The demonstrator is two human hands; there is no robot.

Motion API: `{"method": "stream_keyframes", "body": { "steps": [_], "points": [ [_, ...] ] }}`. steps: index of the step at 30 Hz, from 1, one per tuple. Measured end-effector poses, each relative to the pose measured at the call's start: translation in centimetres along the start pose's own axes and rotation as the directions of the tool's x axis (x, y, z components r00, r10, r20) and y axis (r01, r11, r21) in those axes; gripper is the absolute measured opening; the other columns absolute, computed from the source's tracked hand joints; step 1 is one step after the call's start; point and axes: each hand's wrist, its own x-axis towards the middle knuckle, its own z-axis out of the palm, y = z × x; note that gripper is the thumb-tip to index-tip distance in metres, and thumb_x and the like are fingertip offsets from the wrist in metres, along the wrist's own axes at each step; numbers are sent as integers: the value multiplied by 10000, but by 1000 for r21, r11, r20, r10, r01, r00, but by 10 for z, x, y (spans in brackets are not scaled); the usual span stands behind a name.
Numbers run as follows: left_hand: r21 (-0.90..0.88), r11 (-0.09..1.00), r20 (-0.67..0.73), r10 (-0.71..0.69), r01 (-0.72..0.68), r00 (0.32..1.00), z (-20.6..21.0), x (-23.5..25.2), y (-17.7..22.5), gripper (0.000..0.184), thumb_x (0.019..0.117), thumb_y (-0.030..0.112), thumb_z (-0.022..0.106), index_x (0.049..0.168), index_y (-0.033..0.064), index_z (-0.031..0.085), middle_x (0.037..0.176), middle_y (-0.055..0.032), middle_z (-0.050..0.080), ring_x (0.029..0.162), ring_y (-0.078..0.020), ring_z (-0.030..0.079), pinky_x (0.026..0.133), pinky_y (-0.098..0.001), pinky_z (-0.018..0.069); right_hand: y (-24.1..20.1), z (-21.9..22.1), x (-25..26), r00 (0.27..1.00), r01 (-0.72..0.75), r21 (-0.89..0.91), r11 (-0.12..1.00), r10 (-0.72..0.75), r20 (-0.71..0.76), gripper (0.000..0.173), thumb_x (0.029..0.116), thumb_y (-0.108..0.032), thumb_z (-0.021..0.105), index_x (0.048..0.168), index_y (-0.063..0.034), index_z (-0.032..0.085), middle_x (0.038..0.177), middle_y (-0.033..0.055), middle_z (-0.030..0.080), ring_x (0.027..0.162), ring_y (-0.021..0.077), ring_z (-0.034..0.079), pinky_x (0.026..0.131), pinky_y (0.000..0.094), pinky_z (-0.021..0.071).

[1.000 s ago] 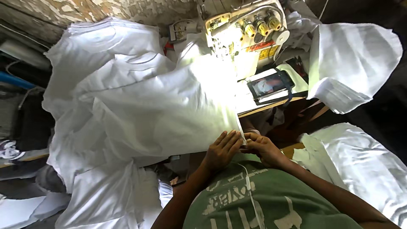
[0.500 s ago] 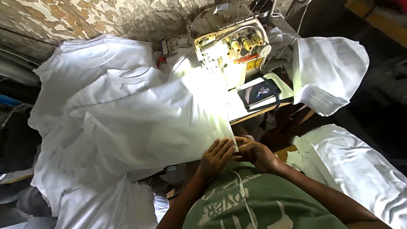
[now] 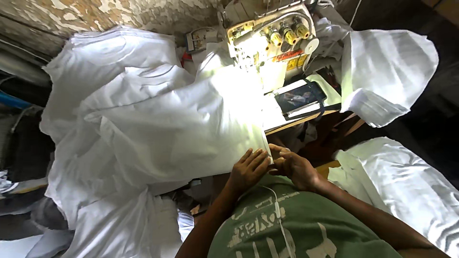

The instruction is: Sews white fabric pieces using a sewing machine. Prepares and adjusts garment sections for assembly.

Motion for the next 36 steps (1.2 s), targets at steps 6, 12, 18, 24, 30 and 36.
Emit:
{"method": "stream_keyframes", "body": {
  "steps": [6,12,18,24,30,36],
  "points": [
    [-66,993,50,-95,98,994,3,13,-6,179,1006,115,593,987,65,764,1009,-89,790,1003,-220,760,919,-345,592,-2,-4,20,998,-58,-98,993,54,-36,477,1117,-313,326,1508,-50,403,1063,122,723,935,185,716,827,354,581],
    [-132,980,28,-149,151,988,1,30,-4,192,996,128,602,911,45,752,885,-83,785,856,-187,768,783,-284,605,-18,4,57,999,-11,-158,987,5,-37,160,1051,-135,563,1055,7,636,834,33,665,741,80,657,709,255,566],
    [-239,939,10,-250,245,968,-4,37,-8,211,992,143,622,914,-4,751,843,-103,770,779,-156,748,763,-233,588,-34,10,77,976,146,-168,975,-170,-139,143,1047,-101,560,994,-1,647,785,36,647,689,70,615,687,241,534],
    [-504,742,197,-399,442,896,-36,60,-1,184,998,95,620,979,-52,729,899,-105,753,836,-36,703,826,-146,545,-42,12,68,976,180,-167,969,-198,-94,100,1018,-68,600,982,1,661,781,40,671,698,72,640,693,235,550],
    [-602,532,402,-444,596,801,-41,70,-4,171,984,73,627,988,-83,696,870,-76,727,804,28,660,781,-120,528,-62,14,88,973,214,-189,958,-227,-47,162,1055,-139,554,957,-39,635,731,15,626,640,57,597,632,227,521],
    [-662,350,500,-451,662,739,-56,82,-14,111,966,43,640,974,-56,690,820,18,692,743,81,603,717,-92,501,-97,34,132,947,294,-191,937,-313,-78,160,1034,-136,579,887,-77,594,697,-8,571,576,32,534,556,200,477]
  ]
}}
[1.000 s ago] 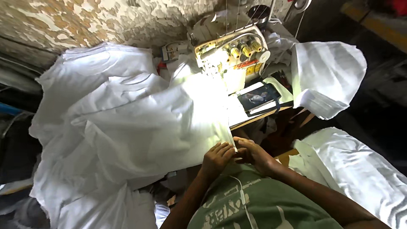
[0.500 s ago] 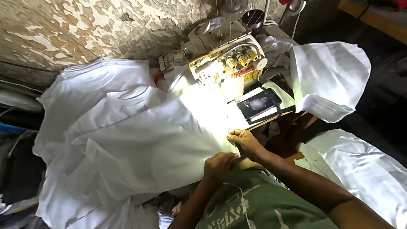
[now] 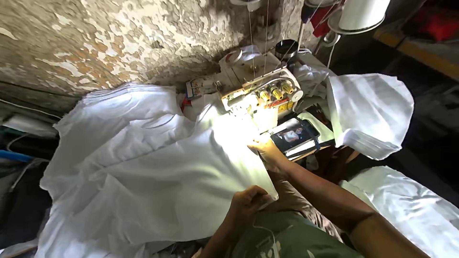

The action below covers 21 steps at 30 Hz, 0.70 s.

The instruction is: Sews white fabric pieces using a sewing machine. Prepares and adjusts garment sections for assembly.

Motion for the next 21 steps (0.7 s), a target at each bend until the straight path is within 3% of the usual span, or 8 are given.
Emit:
{"method": "stream_keyframes", "body": {
  "steps": [3,8,13,16,19,21],
  "points": [
    [10,1000,-1,-9,9,1000,-4,0,8,127,971,41,623,966,-65,693,810,18,680,738,93,583,714,-81,484,0,0,10,999,39,-67,997,-39,-8,137,1017,-177,611,913,-89,596,723,-11,562,593,39,520,563,216,467],
    [32,999,32,-38,37,999,-2,2,-7,169,994,65,603,974,-79,687,797,-15,663,713,81,551,691,-81,451,-1,3,10,999,15,14,1000,-14,-40,130,981,-35,636,864,-58,583,696,5,580,599,60,553,580,217,496],
    [72,993,68,-99,94,993,-4,12,-14,196,1020,117,596,984,-54,686,773,-6,628,676,57,510,651,-101,420,0,6,16,997,2,38,999,1,-80,162,983,-23,632,829,-45,587,689,29,605,612,86,594,598,233,524],
    [148,986,45,-85,77,995,-7,19,-21,218,1017,130,601,982,-63,696,789,-38,649,685,40,528,664,-110,430,5,5,13,998,34,3,999,-34,-52,99,992,-9,614,893,-18,610,728,30,628,660,75,618,648,229,538],
    [271,962,12,-39,35,999,-12,24,-30,241,1022,159,598,989,-55,703,787,-81,665,670,-26,556,659,-165,450,17,2,5,999,18,-9,1000,-18,-41,157,1003,-14,598,867,17,669,726,26,678,671,54,648,673,217,548],
    [334,943,-11,17,-13,1000,-14,27,-36,231,1017,160,607,983,-39,718,814,-91,689,713,-63,604,701,-192,487,27,-2,-2,1000,13,-16,1000,-13,-2,153,1015,-22,577,914,29,680,757,26,702,692,48,670,692,221,569]
  ]
}}
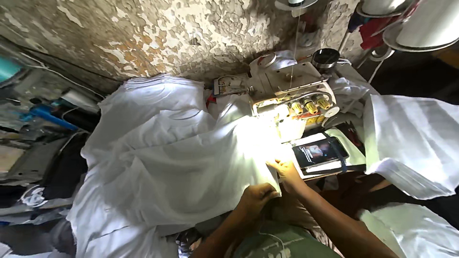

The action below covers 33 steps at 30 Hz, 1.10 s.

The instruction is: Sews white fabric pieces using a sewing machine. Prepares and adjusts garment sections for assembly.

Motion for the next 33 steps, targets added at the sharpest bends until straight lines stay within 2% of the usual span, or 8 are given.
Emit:
{"method": "stream_keyframes", "body": {
  "steps": [3,9,15,19,23,26,30,33],
  "points": [
    [167,974,-89,170,-153,981,7,2,-10,177,970,137,659,907,-2,750,831,-114,733,814,-191,701,784,-290,550,12,-3,-14,1000,-10,23,1000,9,17,125,1010,6,563,930,19,657,761,15,698,690,40,671,694,212,573],
    [322,919,-257,315,-226,914,0,16,-13,275,974,289,655,848,75,774,882,-58,764,923,-200,712,876,-351,532,37,-2,-39,996,80,21,997,-79,-39,157,999,-8,534,874,-36,625,698,-59,634,629,-8,608,630,177,532],
    [623,781,-384,247,53,890,-5,50,-4,301,952,212,636,1092,-24,759,1254,-174,714,1260,-397,627,1079,-587,451,26,6,-29,991,97,56,994,-92,-93,157,1034,-16,515,927,-2,629,723,-15,671,585,42,649,554,209,573],
    [773,617,-380,267,146,885,-4,65,-11,242,937,157,630,1053,-4,768,1259,-147,718,1266,-355,632,1049,-578,468,17,6,-14,987,109,45,993,-103,-127,143,1021,2,535,897,-6,604,696,-9,667,574,52,657,551,209,574],
    [762,630,-373,239,150,896,-19,79,-11,249,918,90,620,1089,-28,758,1290,-164,701,1304,-361,603,1090,-596,421,6,9,-2,989,86,60,994,-78,-125,163,1032,29,489,915,6,599,686,11,682,579,81,682,555,219,579],
    [739,662,-347,215,125,913,-35,90,-12,298,919,57,604,1169,-50,725,1347,-167,668,1349,-357,564,1140,-644,337,-2,15,7,984,111,56,992,-101,-149,166,1027,42,488,911,20,604,683,16,685,576,81,685,552,214,582],
    [653,751,-315,145,103,938,-57,104,-17,422,966,34,537,1378,-3,622,1470,-115,588,1435,-322,477,1162,-765,92,-8,16,30,962,150,-13,989,-148,-229,123,955,68,602,841,25,587,613,25,649,492,70,628,505,209,552],
    [590,796,-246,21,133,969,-76,116,-12,497,967,-2,557,1462,44,554,1541,-96,519,1495,-326,385,1162,-764,70,-3,15,46,920,220,-125,967,-249,-304,145,890,43,667,785,-20,589,559,-40,525,459,18,491,480,185,457]
  ]
}}
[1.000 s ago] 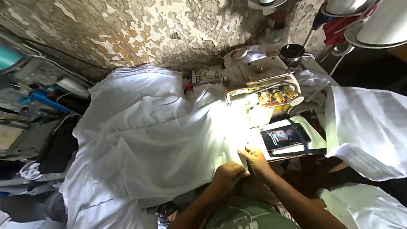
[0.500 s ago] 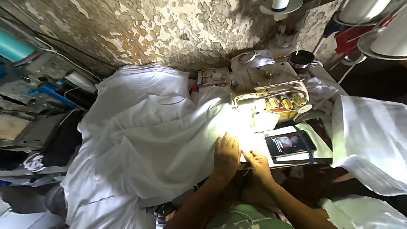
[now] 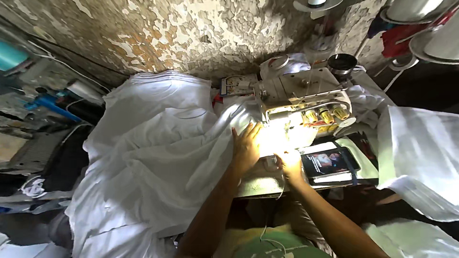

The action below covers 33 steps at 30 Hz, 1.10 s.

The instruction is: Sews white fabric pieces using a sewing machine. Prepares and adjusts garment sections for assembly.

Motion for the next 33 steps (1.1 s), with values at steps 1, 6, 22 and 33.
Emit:
{"method": "stream_keyframes", "body": {
  "steps": [1,6,22,33],
  "points": [
    [-15,1000,38,-16,16,999,-2,6,-3,504,975,5,564,1476,60,542,1551,-92,507,1506,-327,362,1177,-727,132,-1,1,2,1000,-7,-34,999,6,-24,131,900,32,673,802,-13,599,575,-41,512,476,18,477,494,186,443],
    [-111,993,35,-30,34,999,-4,30,-25,370,1007,84,604,1366,-4,623,1492,-207,534,1486,-393,368,1195,-523,329,-9,4,7,995,-97,5,995,97,-6,51,949,-4,650,956,-11,600,656,-29,520,522,23,480,512,185,443],
    [-584,765,-273,-500,271,822,12,9,-35,316,988,168,653,1170,-89,633,1130,-238,647,1055,-282,622,959,-451,493,13,-2,-37,955,39,-94,995,-9,297,284,1026,-185,616,816,3,650,697,16,652,649,51,625,669,240,537],
    [-777,594,-171,-518,209,838,49,-118,39,293,1002,61,569,1212,-136,518,1004,-135,627,899,-63,628,816,-220,534,-17,4,-39,906,-313,291,904,192,376,142,1039,-224,581,996,-105,646,801,-34,635,683,32,588,636,221,509]
  ]
}}
